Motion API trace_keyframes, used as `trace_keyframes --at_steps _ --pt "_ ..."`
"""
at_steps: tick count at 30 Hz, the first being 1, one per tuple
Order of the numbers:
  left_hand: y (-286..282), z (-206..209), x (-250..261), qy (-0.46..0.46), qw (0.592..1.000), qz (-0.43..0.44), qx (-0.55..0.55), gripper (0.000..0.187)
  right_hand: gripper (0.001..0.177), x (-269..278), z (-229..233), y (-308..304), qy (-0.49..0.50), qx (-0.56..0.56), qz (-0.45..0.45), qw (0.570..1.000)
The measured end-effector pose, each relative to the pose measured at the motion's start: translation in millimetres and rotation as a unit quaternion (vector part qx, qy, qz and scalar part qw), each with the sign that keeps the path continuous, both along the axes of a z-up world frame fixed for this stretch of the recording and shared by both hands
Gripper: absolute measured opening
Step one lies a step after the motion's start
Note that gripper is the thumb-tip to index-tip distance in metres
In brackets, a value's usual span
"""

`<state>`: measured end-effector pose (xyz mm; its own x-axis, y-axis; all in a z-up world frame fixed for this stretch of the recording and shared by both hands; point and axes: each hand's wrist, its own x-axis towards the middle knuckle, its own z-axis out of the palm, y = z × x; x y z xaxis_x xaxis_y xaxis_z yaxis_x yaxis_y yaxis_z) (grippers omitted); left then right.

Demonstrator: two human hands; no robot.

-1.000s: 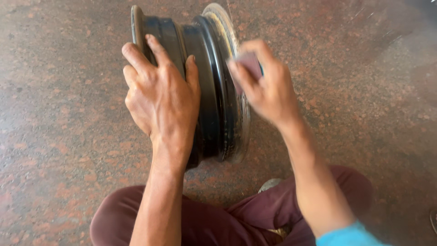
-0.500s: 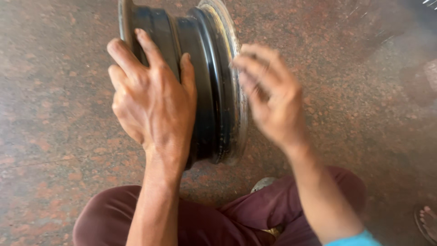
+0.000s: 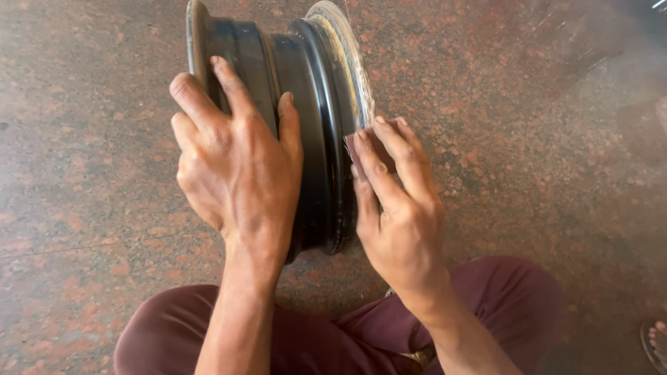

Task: The person sits on the floor and sands the outer rim of a black metal wheel rim using a sanding block. They rotate the rim with one hand while sanding with the other, focusing on the curved edge.

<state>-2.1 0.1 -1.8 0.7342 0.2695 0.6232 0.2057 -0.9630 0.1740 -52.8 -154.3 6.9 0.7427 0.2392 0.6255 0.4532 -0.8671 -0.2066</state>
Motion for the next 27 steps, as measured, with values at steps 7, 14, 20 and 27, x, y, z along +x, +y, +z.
trace_keyframes --at_steps 7,14,20,27 --pt "2.4 9.3 -8.1 0.021 1.0 -0.015 -0.007 0.066 0.029 35.4 6.5 -1.7 0.044 0.045 0.014 0.998" --pt "-2.1 1.6 -19.7 0.024 1.0 0.0 0.013 0.063 0.029 45.7 9.3 -6.0 0.066 0.076 0.021 0.995" --pt "-4.3 6.7 -25.0 0.021 1.0 0.013 0.019 0.063 0.028 17.6 17.1 1.7 0.051 0.098 0.018 0.994" --pt "-5.7 8.4 -24.4 0.03 0.999 0.015 0.006 0.064 0.028 40.5 22.8 -10.3 0.035 0.081 0.083 0.993"
